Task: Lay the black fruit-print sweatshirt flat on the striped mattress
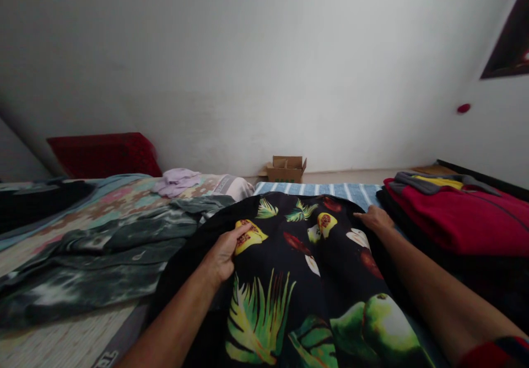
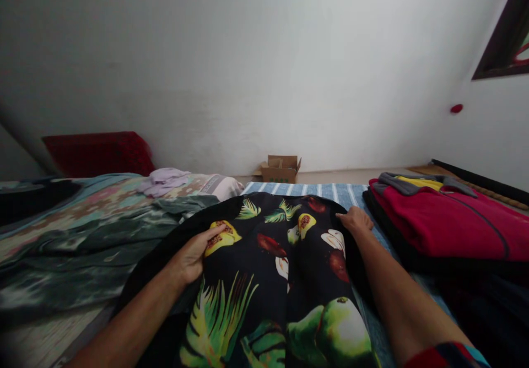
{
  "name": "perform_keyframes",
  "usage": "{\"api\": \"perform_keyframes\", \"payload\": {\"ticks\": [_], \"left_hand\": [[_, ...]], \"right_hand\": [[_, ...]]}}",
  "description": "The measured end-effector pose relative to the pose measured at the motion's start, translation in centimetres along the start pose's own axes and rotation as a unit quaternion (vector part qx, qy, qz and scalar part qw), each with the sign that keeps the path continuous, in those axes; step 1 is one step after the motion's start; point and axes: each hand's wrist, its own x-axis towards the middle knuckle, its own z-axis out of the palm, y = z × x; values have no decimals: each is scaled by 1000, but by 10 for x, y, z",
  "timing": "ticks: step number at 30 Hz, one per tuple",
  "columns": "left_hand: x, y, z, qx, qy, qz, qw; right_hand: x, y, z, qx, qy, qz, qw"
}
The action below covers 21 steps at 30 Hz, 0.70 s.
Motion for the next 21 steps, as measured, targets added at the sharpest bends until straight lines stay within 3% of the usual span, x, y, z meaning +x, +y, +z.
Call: {"api": "perform_keyframes", "payload": {"ticks": [3, 7, 12, 16, 18, 21], "left_hand": [[7, 4, 7, 41, 24, 22, 999], [13, 16, 14, 86, 57, 146, 984], [19, 58, 17, 166, 45, 237, 956], [45, 77, 10, 219, 109, 267, 932], [59, 71, 7, 232, 131, 238, 934], [64, 53, 5, 237, 133, 204, 940]], "right_hand": [[4, 0, 4, 7, -3, -5, 1000], [7, -2, -10, 24, 21, -31, 999], [24, -21, -73, 30, 104, -47, 993], [36, -39, -113, 18, 174, -32, 984], [33, -43, -111, 6, 178, -18, 984], [16, -42, -87, -15, 142, -37, 989]]}}
